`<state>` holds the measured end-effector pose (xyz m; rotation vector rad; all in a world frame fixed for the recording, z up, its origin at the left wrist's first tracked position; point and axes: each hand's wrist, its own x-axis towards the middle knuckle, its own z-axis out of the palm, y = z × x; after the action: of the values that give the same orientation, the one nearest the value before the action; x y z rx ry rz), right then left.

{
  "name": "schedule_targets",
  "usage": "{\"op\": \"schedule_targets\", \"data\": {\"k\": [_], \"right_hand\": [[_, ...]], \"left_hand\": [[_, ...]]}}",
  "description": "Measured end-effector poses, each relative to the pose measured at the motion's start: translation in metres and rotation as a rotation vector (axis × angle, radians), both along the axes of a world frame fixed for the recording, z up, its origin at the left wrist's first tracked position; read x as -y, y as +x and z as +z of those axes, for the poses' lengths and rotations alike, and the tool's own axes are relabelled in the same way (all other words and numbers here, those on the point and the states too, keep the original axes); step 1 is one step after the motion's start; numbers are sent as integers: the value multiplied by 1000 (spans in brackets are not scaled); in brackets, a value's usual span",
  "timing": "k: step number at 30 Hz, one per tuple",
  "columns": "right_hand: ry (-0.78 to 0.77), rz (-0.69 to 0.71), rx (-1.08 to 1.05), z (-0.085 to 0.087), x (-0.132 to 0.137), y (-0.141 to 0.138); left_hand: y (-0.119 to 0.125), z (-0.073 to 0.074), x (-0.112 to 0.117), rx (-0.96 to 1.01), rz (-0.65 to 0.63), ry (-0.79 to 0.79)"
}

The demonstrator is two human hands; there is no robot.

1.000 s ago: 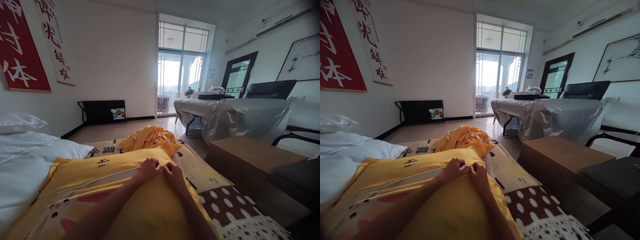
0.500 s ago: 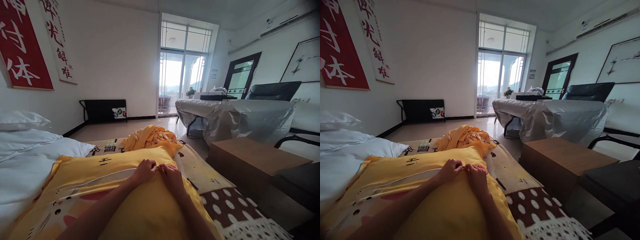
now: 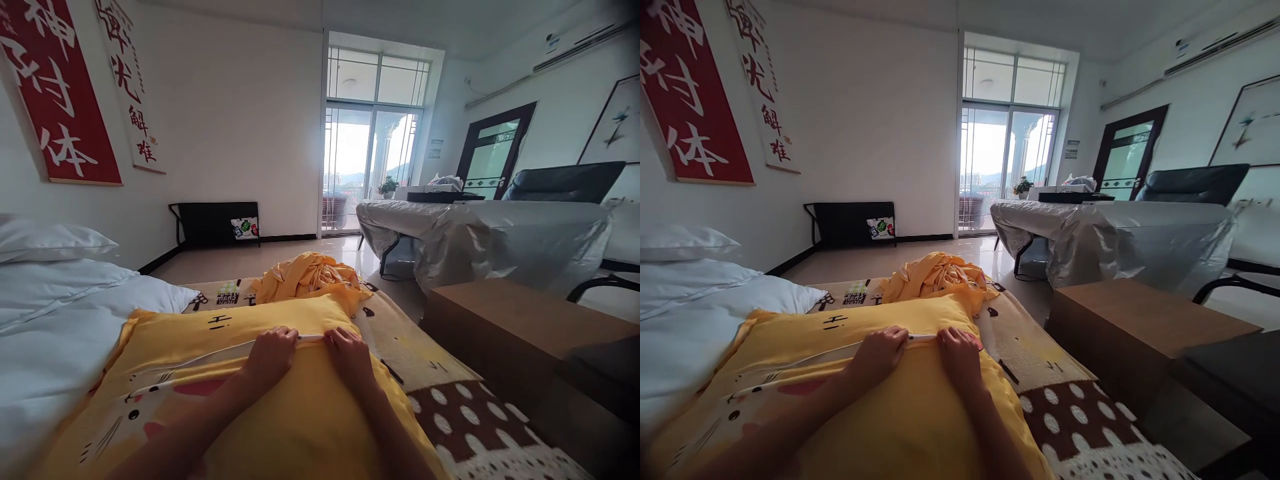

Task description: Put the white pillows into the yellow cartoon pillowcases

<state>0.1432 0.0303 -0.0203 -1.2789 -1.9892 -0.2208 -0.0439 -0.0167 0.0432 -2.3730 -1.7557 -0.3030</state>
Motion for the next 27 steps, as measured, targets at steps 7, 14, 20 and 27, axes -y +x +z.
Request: {"op": "schedule_targets", "data": {"k": [7,14,20,27], "right_hand": [[234,45,47,5,8,-8],[182,180,37,-2,19,-33],[195,146,17,-9,12,-32],[233,115,34,-6,14,-31]], "left_hand": [[0,-2,4,-43,52,-10],[16,-16,8,-103,9,14],[13,-28,11,-240,-53,143],[-11,-24,9,-74,42,234]]}}
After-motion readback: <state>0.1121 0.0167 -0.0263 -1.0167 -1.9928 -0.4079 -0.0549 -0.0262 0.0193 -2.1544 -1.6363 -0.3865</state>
